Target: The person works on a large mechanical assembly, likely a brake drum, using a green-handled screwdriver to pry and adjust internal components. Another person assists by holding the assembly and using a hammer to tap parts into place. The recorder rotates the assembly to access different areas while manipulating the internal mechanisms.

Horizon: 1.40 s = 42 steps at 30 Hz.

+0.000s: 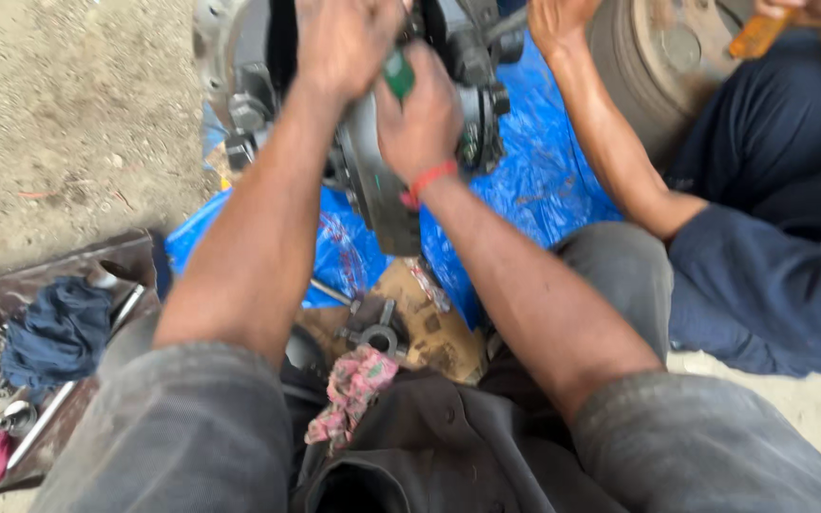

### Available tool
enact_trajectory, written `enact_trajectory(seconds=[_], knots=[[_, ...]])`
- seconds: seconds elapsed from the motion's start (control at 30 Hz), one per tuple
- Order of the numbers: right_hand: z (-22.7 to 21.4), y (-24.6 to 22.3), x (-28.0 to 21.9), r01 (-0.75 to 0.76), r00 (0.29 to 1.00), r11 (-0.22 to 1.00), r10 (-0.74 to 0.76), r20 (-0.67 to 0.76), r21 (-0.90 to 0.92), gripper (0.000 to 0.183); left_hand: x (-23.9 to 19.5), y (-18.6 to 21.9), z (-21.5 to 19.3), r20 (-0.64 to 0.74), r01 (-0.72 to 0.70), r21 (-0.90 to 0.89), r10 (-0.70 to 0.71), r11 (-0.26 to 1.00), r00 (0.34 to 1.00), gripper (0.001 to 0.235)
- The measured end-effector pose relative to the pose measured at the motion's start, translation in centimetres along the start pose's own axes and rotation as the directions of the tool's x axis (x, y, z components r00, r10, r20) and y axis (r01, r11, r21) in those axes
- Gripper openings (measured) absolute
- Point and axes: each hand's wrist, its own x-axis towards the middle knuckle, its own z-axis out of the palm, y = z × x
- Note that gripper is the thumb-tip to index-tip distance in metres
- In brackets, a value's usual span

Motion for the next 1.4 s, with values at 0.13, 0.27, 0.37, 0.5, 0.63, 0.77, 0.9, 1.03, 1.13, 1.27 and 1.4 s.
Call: enact_trajectory(seconds=[0.13, 0.27, 0.37, 0.5, 0.63, 0.77, 0.9, 1.03, 1.13, 1.27, 1.4], knots=[[-0.8, -1.2, -0.3, -0.034, 0.999, 0.996, 0.033, 0.017, 0.082, 0.017, -0.6, 1.9, -1.4, -0.001, 0.025, -0.009, -0.025, 1.000, 1.000, 0.043], [-1.0, -1.6, -0.1, -0.009, 1.000, 0.999, 0.009, 0.005, 0.053, 0.016, -0.1, 1.7, -1.3, -0.050, -0.045, -0.041, 0.043, 0.998, 0.998, 0.037], [-0.9, -1.7, 0.2, 0.010, 1.000, 1.000, -0.009, -0.011, 0.023, 0.018, -0.8, 1.5, -1.4, -0.108, -0.066, -0.080, 0.057, 0.995, 0.993, 0.031], [-0.8, -1.6, 0.1, -0.037, 0.999, 0.999, 0.037, 0.000, -0.012, 0.019, -3.7, 2.1, -1.0, -0.211, -0.043, -0.241, -0.009, 0.970, 0.977, 0.032], [-0.4, -1.1, 0.1, -0.015, 1.000, 1.000, 0.014, -0.027, -0.015, 0.018, -4.2, 2.4, -0.6, -0.193, 0.028, -0.182, -0.063, 0.983, 0.979, 0.032], [-0.4, -0.8, 0.3, 0.005, 0.999, 1.000, -0.005, -0.033, 0.015, 0.019, -4.0, 2.8, -0.6, -0.196, 0.038, -0.176, -0.073, 0.984, 0.978, 0.029], [-0.2, -0.6, 0.2, -0.078, 0.997, 0.993, 0.077, 0.015, 0.088, 0.016, -3.9, 2.6, -0.3, -0.208, 0.028, -0.240, -0.079, 0.970, 0.975, 0.026], [-0.3, 0.0, 0.3, 0.034, 0.999, 0.999, -0.035, 0.022, 0.037, 0.016, -2.9, 0.7, 0.2, -0.221, -0.079, -0.251, 0.023, 0.965, 0.975, 0.020], [0.5, 0.6, 1.8, 0.044, 0.998, 0.999, -0.046, 0.046, 0.032, 0.016, -1.9, -0.1, 0.9, -0.220, -0.083, -0.279, 0.021, 0.957, 0.975, 0.020], [0.0, 0.1, 1.1, 0.016, 0.998, 0.998, -0.019, 0.053, 0.054, 0.016, -1.4, -0.3, 0.4, -0.268, -0.138, -0.273, 0.063, 0.952, 0.961, 0.020], [-0.4, 0.1, 0.3, 0.030, 0.999, 1.000, -0.030, 0.014, -0.007, 0.018, -2.4, 1.0, 0.3, -0.280, -0.121, -0.243, 0.050, 0.963, 0.959, 0.020]])
